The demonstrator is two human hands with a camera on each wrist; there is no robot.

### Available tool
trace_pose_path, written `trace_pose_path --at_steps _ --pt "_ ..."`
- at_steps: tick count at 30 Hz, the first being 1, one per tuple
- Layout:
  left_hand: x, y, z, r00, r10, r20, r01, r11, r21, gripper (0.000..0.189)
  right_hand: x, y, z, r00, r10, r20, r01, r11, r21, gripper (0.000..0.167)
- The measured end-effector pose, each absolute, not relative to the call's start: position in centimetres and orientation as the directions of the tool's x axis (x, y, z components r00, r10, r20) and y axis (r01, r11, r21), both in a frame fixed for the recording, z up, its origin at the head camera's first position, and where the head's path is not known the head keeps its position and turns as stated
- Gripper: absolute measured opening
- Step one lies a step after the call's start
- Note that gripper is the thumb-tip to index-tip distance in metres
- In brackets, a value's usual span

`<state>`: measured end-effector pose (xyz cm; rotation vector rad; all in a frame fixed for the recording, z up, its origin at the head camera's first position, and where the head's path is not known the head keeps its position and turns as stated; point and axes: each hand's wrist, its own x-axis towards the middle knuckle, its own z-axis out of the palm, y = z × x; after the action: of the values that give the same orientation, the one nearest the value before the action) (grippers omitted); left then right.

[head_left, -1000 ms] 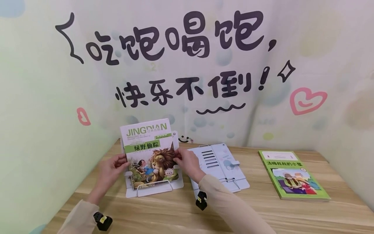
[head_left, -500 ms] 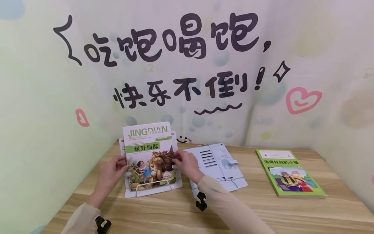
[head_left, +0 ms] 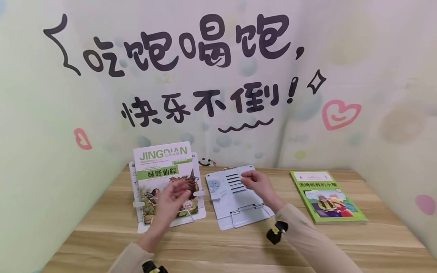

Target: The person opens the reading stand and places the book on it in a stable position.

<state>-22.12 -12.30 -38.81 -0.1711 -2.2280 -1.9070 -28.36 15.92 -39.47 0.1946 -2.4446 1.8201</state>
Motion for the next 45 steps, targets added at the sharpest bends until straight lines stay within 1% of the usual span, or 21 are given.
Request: trace_pose_path --at_steps 3,7,11,14,17,20,26,29,36,39,45 --pt "-22.0 -9.4 -40.2 -0.977 0.066 0.204 0.213 0.172 0.962 0.041 -27.5 18.7 -40.4 -0.993 -0.054 0.108 -0.121 0.349 -0.929 0.025" --pt "-21.9 -6.9 -42.3 -0.967 0.189 0.169 0.21 0.22 0.953 0.04 -26.1 21.4 -41.6 -0.996 -0.085 0.028 -0.061 0.429 -0.901 0.022" --pt "-22.2 -5.4 -43.7 -0.95 0.29 0.116 0.192 0.25 0.949 0.039 -25.1 22.9 -42.3 -0.992 -0.116 -0.059 -0.009 0.51 -0.86 0.017" --pt "-22.4 -4.5 -44.1 -0.937 0.337 0.095 0.192 0.268 0.944 0.036 -24.7 23.3 -42.7 -0.987 -0.118 -0.11 0.024 0.566 -0.824 0.014" --pt "-22.4 -3.7 -44.4 -0.933 0.353 0.075 0.188 0.296 0.937 0.033 -24.4 23.2 -42.8 -0.985 -0.11 -0.134 0.044 0.588 -0.808 0.012" --pt "-22.4 -3.1 -44.6 -0.93 0.361 0.062 0.183 0.309 0.933 0.03 -24.4 22.9 -43.0 -0.987 -0.119 -0.11 0.015 0.609 -0.793 0.01" --pt "-22.4 -2.4 -45.0 -0.931 0.359 0.064 0.186 0.318 0.93 0.033 -24.4 22.8 -43.5 -0.986 -0.14 -0.091 -0.013 0.606 -0.795 0.01" --pt "-22.3 -2.1 -44.9 -0.935 0.347 0.074 0.213 0.382 0.899 0.033 -24.2 22.8 -43.5 -0.985 -0.143 -0.102 -0.001 0.587 -0.81 0.012" --pt "-22.1 -1.8 -44.5 -0.941 0.326 0.095 0.255 0.495 0.831 0.029 -24.0 23.1 -43.4 -0.975 -0.204 -0.086 -0.044 0.56 -0.827 0.016" --pt "-21.9 -1.6 -44.4 -0.936 0.33 0.118 0.286 0.525 0.801 0.028 -24.1 23.5 -43.5 -0.966 -0.24 -0.095 -0.052 0.541 -0.839 0.016" --pt "-21.8 -1.4 -44.4 -0.896 0.377 0.236 0.425 0.571 0.702 0.029 -24.4 24.3 -43.6 -0.941 -0.323 -0.1 -0.071 0.476 -0.876 0.016"
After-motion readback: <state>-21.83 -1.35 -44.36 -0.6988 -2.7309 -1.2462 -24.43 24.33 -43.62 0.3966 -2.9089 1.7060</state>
